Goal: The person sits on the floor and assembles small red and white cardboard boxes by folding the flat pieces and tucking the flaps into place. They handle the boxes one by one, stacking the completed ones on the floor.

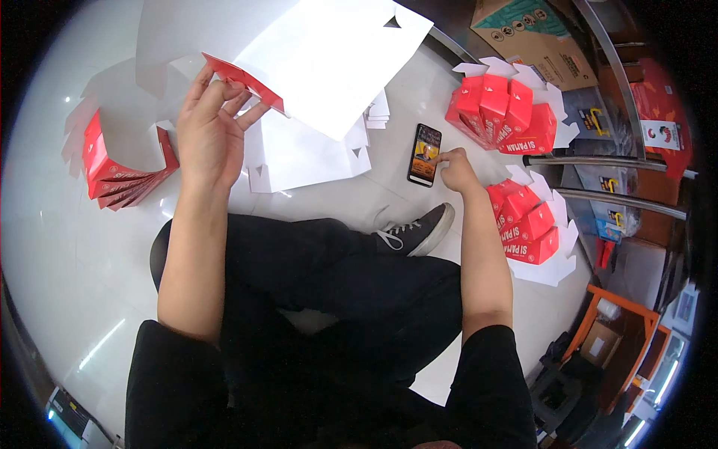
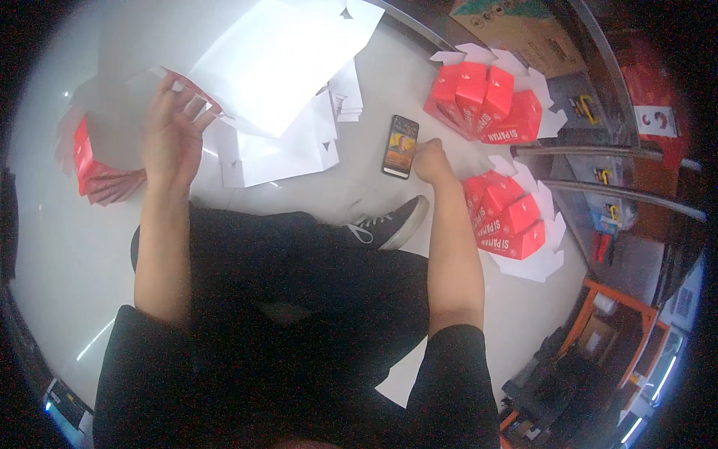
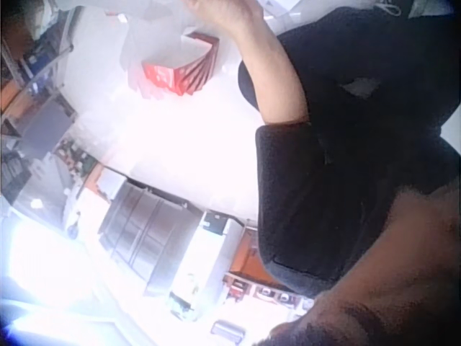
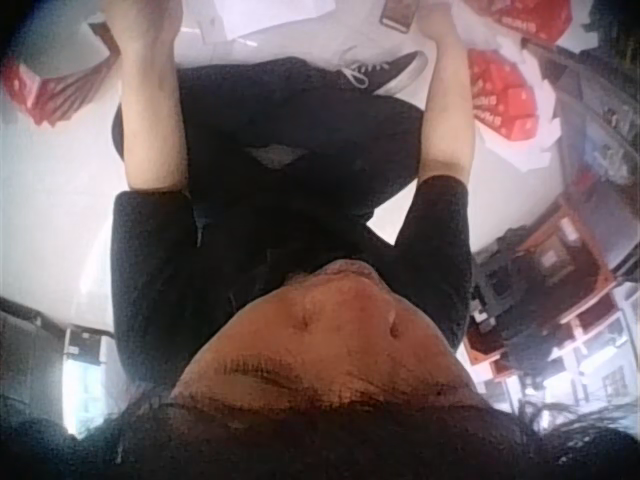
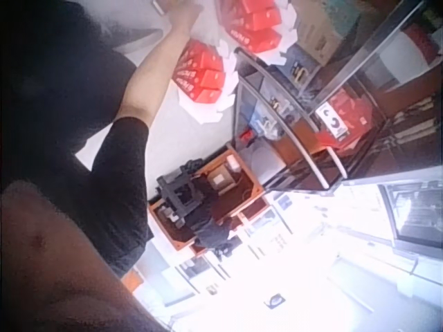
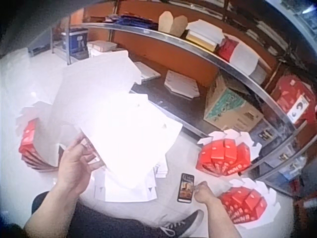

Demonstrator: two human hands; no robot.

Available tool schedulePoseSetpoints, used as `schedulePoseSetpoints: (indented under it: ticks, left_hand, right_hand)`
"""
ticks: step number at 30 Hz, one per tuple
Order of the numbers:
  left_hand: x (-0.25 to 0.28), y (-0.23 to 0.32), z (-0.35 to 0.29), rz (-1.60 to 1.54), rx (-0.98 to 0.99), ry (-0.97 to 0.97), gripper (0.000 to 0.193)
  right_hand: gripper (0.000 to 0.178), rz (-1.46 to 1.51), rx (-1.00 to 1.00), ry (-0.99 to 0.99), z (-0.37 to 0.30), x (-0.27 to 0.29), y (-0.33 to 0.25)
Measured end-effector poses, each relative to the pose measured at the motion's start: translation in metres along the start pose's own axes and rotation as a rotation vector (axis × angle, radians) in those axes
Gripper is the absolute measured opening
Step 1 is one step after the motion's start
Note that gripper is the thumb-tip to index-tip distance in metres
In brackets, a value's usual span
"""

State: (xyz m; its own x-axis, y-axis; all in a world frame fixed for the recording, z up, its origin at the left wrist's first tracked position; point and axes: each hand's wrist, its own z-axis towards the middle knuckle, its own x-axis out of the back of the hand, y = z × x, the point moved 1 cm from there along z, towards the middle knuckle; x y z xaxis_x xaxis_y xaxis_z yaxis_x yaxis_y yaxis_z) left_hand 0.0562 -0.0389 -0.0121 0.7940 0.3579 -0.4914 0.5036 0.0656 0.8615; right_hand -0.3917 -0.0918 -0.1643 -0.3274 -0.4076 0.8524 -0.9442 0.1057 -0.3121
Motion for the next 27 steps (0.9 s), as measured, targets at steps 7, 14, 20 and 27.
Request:
schedulePoseSetpoints:
  ticks: [7,14,20,27]
  left_hand:
    - [0.002,0.001,0.001,-0.077,-0.04,-0.021,0.058]
    - [-0.002,0.002,-0.001,-0.066,-0.051,-0.028,0.061]
    - [0.001,0.0,0.0,-0.062,-0.053,-0.022,0.063]
    - [0.001,0.002,-0.001,-0.058,-0.047,-0.012,0.063]
  right_hand:
    - [0.063,-0.112,-0.001,-0.028,-0.007,-0.001,-0.019]
    - [0.054,-0.099,0.079,0.108,-0.006,0.001,-0.003]
    - [0.052,-0.108,0.111,0.09,-0.002,-0.001,-0.001]
    - [0.055,-0.21,0.119,-0.016,-0.001,-0.006,-0.003]
